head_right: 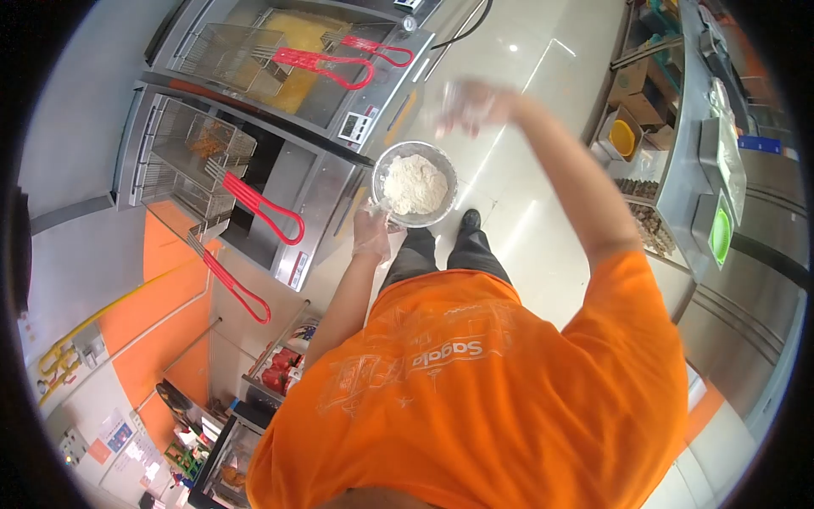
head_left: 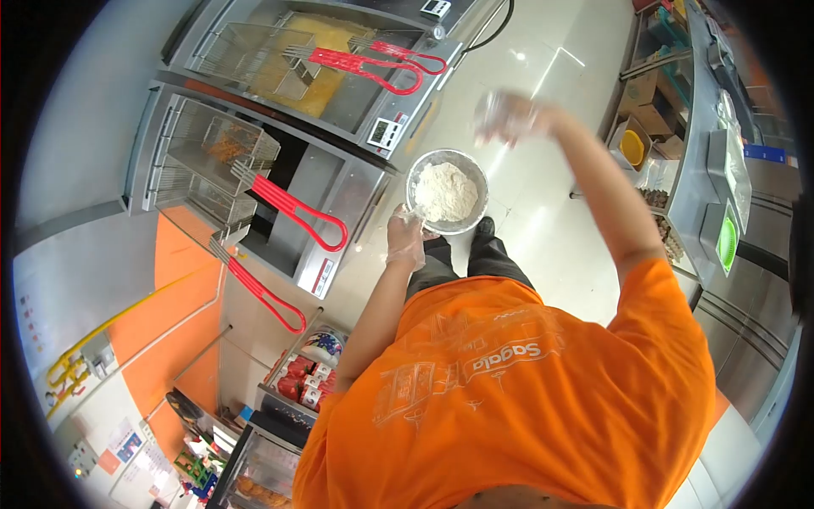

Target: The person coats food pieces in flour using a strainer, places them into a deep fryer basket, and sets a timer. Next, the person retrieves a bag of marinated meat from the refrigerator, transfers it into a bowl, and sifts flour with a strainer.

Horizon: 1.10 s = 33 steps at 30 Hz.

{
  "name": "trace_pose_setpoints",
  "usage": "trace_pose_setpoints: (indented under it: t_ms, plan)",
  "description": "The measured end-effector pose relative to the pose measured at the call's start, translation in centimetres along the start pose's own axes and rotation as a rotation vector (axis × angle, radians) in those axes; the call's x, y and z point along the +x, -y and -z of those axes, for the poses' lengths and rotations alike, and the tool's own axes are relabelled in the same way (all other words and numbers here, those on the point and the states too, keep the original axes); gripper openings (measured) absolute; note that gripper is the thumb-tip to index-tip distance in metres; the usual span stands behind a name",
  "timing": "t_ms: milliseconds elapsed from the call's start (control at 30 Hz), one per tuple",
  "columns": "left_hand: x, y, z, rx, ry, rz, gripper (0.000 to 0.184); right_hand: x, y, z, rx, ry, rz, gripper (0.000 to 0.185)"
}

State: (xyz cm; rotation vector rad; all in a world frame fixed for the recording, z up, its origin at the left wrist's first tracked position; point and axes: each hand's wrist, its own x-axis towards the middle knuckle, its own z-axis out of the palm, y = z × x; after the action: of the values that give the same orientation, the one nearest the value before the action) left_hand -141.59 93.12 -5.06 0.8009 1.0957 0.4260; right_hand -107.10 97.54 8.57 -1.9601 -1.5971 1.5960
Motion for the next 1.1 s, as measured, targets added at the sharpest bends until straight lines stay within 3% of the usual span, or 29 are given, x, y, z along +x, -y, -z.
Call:
trace_pose_setpoints:
  t_ms: [67,100,200,300,400,500,600,700,800,833,933,1100]
  plan:
    - [1.2,0.6,-1.0,-0.018,0.011,-0.023,0.030,-2.6,1.2,-7.1,-0.212,-0.231,0.178,0.035]
    - [1.2,-0.1,-2.1,-0.020,-0.012,-0.006,0.031,1.7,-5.5,-10.1,-0.545,-0.263,0.414,0.027]
    - [1.2,-1.5,-4.0,0.036,0.037,-0.029,0.039,2.2,-6.6,-12.2,-0.770,-0.248,0.117,0.020]
    - [3.0,-1.2,-5.1,0.093,0.055,-0.002,0.052,1.0,-7.5,-12.2,-0.859,-0.308,0.085,0.014]
    - [3.0,-2.2,-7.7,0.169,0.103,0.003,0.051,-0.9,-9.3,-11.1,-0.729,-0.331,0.010,0.014]
    - [2.5,-2.7,-12.0,0.211,0.212,0.004,0.045,-8.3,-9.1,-8.1,-0.115,-0.341,-0.206,0.023]
    - [1.3,-2.8,-18.3,0.281,0.368,0.024,0.033,-17.1,-12.7,-7.4,0.388,-0.502,-0.360,0.022]
    - [0.1,-0.1,-26.4,0.355,0.557,0.045,0.030,-25.0,-22.5,-10.6,0.842,-0.759,-0.051,0.020]
    - [-2.7,3.8,-36.7,0.486,0.704,0.103,0.031,-35.3,-28.9,-12.7,1.099,-0.836,-0.017,0.016]
    - [-3.0,5.2,-40.5,0.511,0.731,0.142,0.031,-38.2,-30.8,-13.3,1.175,-0.979,-0.004,0.016]
    - [-7.0,11.8,-50.9,0.595,0.830,0.210,0.033,-49.2,-37.4,-14.9,1.260,-1.012,-0.020,0.014]
    - [-15.1,23.2,-67.1,0.615,0.897,0.298,0.036,-65.3,-46.2,-18.3,1.311,-1.386,-0.161,0.012]
